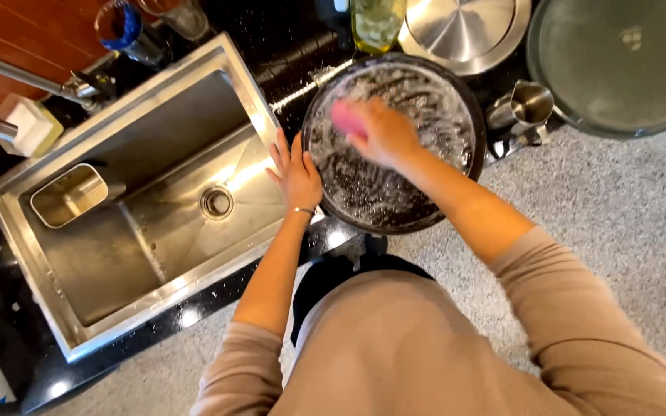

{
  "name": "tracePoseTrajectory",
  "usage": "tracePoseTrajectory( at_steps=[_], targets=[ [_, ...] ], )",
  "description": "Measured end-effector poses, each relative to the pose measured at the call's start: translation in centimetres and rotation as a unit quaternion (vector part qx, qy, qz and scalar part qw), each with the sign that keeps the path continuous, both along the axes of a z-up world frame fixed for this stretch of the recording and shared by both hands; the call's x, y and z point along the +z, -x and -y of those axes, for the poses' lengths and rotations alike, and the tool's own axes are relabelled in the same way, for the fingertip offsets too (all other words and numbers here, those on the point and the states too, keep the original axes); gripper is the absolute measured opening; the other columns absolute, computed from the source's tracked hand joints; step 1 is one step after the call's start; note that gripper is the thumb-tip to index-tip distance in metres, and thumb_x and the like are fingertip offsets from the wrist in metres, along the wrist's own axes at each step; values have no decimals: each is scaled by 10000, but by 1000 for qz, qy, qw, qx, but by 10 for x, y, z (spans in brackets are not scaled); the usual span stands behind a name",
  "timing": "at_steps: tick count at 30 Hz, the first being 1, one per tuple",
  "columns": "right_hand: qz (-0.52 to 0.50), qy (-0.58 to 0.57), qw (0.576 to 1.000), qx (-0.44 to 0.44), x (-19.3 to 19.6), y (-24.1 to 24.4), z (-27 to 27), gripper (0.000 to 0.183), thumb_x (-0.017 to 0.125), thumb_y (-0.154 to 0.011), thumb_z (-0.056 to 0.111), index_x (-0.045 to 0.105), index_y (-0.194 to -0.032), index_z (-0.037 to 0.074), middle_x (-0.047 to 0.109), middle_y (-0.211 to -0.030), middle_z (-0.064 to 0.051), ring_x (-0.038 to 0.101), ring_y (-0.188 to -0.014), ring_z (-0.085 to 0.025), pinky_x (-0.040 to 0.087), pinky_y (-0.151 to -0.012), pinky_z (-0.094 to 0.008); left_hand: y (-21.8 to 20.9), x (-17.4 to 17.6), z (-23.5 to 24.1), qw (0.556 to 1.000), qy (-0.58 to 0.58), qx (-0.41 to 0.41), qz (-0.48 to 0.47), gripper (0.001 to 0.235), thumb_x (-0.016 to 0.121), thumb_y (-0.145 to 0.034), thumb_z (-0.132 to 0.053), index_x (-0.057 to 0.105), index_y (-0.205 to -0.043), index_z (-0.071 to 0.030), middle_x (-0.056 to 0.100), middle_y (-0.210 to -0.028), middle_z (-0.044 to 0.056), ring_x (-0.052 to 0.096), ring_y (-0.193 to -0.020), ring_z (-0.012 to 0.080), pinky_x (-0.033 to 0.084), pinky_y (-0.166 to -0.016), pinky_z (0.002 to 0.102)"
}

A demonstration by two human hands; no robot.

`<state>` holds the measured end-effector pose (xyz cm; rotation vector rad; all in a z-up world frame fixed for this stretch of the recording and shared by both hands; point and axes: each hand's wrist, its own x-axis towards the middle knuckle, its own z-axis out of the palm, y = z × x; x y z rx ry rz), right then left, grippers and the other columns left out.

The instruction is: Cleaning and rinsing a large flat plate or tray in a kitchen or cafe workspace.

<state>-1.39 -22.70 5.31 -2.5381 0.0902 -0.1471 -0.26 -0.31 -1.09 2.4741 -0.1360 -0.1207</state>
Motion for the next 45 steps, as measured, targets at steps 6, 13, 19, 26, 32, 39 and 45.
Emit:
tracePoseTrajectory(
  at_steps=[6,13,19,26,32,39,45],
  targets=[
    [-180,12,982,50,41,52,21,462,704,-952,419,546,-1318,186,655,-1090,-120,690,-873,-296,585,-741,-463,-3,-6,4,1000,7,3,14,467,442,-1063,-257,470,-1528,-234,139,-1732,51,99,-1592,400,16,-1190,735],
    [-124,-2,991,54,20,118,72,571,750,-872,483,569,-1361,252,662,-1139,-139,722,-851,-297,593,-735,-428,-8,3,9,1000,-1,-4,5,472,438,-1065,-267,467,-1536,-250,132,-1727,65,90,-1579,417,31,-1181,740],
    [-15,52,992,-111,8,71,86,598,769,-933,405,527,-1373,81,622,-1266,-195,696,-972,-388,579,-763,-480,-7,4,4,1000,12,-11,19,487,435,-1063,-229,460,-1549,-226,121,-1735,65,80,-1592,415,42,-1206,724],
    [1,9,995,-95,-6,-20,24,533,764,-967,344,532,-1404,146,633,-1261,-178,676,-1075,-373,553,-884,-503,-7,-6,1,1000,2,-1,24,477,473,-1060,-251,459,-1535,-215,123,-1729,59,91,-1586,403,60,-1198,716],
    [-78,-29,997,-5,17,-33,-15,546,734,-963,326,519,-1447,193,637,-1248,-161,671,-1041,-315,557,-851,-510,-7,-11,3,1000,1,11,28,463,463,-1063,-264,483,-1524,-230,148,-1727,36,104,-1588,388,59,-1201,717],
    [-34,-14,999,-29,-4,1,-13,574,785,-902,384,559,-1374,147,657,-1129,-139,712,-892,-299,601,-744,-443,0,-14,1,1000,12,14,20,466,443,-1068,-272,483,-1533,-263,162,-1728,26,103,-1590,379,57,-1200,713],
    [-5,19,998,66,-13,65,3,570,804,-883,463,595,-1308,146,666,-1091,-116,701,-864,-302,568,-666,-448,-7,-52,-4,999,9,-7,42,454,435,-1116,-296,465,-1568,-264,161,-1732,14,103,-1605,373,36,-1211,723]
  ],
)
